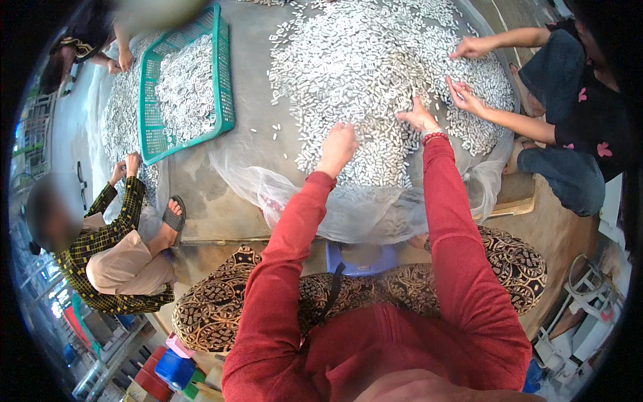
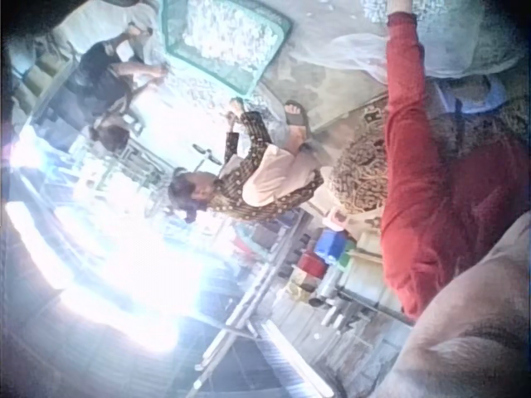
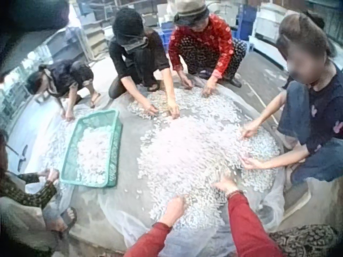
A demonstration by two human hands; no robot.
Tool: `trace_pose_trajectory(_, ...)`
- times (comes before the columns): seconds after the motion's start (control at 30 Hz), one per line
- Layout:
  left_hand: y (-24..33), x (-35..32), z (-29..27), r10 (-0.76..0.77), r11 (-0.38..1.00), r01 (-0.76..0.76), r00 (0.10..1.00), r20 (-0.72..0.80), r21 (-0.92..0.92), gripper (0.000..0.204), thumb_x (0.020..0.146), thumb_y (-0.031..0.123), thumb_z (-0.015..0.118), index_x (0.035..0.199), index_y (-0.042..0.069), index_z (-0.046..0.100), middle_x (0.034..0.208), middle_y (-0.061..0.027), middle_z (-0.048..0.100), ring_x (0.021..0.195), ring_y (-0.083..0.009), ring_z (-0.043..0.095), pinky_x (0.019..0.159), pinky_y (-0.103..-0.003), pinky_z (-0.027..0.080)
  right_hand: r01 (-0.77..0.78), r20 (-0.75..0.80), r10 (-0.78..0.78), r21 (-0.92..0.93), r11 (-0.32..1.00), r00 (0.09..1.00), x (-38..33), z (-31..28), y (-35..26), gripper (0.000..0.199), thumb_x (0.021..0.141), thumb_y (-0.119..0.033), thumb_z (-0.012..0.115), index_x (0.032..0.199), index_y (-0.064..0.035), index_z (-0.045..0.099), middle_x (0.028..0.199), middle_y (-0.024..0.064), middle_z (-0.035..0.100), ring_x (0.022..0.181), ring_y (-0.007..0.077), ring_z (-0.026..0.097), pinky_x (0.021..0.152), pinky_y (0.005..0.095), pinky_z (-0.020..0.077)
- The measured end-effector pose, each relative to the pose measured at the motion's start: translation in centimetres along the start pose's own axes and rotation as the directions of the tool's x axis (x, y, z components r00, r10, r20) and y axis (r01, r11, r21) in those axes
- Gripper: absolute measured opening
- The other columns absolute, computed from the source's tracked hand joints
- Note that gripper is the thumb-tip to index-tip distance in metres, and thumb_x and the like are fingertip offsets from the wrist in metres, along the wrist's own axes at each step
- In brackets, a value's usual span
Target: The person sits on a low stool and sorts small white components from a large pile on a plastic sheet, picking them up by hand and placing them into a green basket. Other workers are also sorting the same components nearby.
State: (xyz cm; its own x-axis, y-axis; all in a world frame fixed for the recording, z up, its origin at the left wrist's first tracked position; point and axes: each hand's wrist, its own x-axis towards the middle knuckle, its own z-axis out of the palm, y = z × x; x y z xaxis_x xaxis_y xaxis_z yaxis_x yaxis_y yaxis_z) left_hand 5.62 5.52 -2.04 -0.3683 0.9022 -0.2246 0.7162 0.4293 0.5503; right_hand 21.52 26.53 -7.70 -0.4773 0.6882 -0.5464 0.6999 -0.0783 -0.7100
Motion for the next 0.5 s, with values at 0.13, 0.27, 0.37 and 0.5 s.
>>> trace_pose_trajectory(0.13, -2.7, -2.2, -1.8, -0.182, 0.920, 0.182, 0.983, 0.032, -0.348, 0.026, 0.065, 0.014, 0.074, 0.074, 0.001, 0.054, 0.069, -0.0106, 0.059, 0.059, -0.0229, 0.059, 0.056, -0.034, 0.048, 0.068, 0.073, -0.048, -0.306, 0.950, 0.996, -2.2, 2.6, -1.0, 0.095, 0.060, -0.025, 0.073, 0.134, 0.0001, 0.020, 0.120, 0.0247, 0.048, 0.112, 0.0326, 0.048, 0.092, 0.0325, 0.0386)
trace_pose_trajectory(0.27, -3.9, -2.8, -2.9, -0.317, 0.730, 0.326, 0.940, 0.125, -0.601, 0.023, 0.067, 0.008, 0.073, 0.072, -0.003, 0.053, 0.066, -0.0073, 0.059, 0.056, -0.0133, 0.060, 0.047, -0.026, 0.051, 0.057, 0.098, 0.001, -0.590, 0.806, 0.995, -6.0, 6.2, -2.5, 0.075, 0.069, -0.027, 0.062, 0.132, -0.0081, 0.025, 0.103, 0.0229, 0.058, 0.094, 0.0373, 0.057, 0.080, 0.0443, 0.0451)
trace_pose_trajectory(0.37, -4.2, -2.8, -3.7, -0.305, 0.689, 0.323, 0.941, 0.146, -0.649, 0.020, 0.067, 0.005, 0.070, 0.069, -0.002, 0.052, 0.063, -0.0067, 0.058, 0.057, -0.0133, 0.061, 0.050, -0.026, 0.051, 0.098, 0.153, -0.002, -0.625, 0.774, 0.988, -8.2, 8.7, -4.0, 0.058, 0.073, -0.016, 0.055, 0.126, -0.0113, 0.033, 0.100, 0.0242, 0.058, 0.094, 0.0388, 0.056, 0.081, 0.0420, 0.0445)
trace_pose_trajectory(0.5, -4.4, -3.3, -4.5, -0.234, 0.591, 0.330, 0.943, 0.235, -0.736, 0.022, 0.071, 0.004, 0.066, 0.084, -0.003, 0.051, 0.070, -0.0085, 0.058, 0.058, -0.0151, 0.062, 0.053, -0.026, 0.051, 0.258, 0.242, -0.167, -0.422, 0.869, 0.956, -10.3, 9.9, -5.5, 0.043, 0.077, -0.012, 0.052, 0.119, -0.0142, 0.043, 0.095, 0.0212, 0.059, 0.093, 0.0373, 0.057, 0.079, 0.0427, 0.0443)
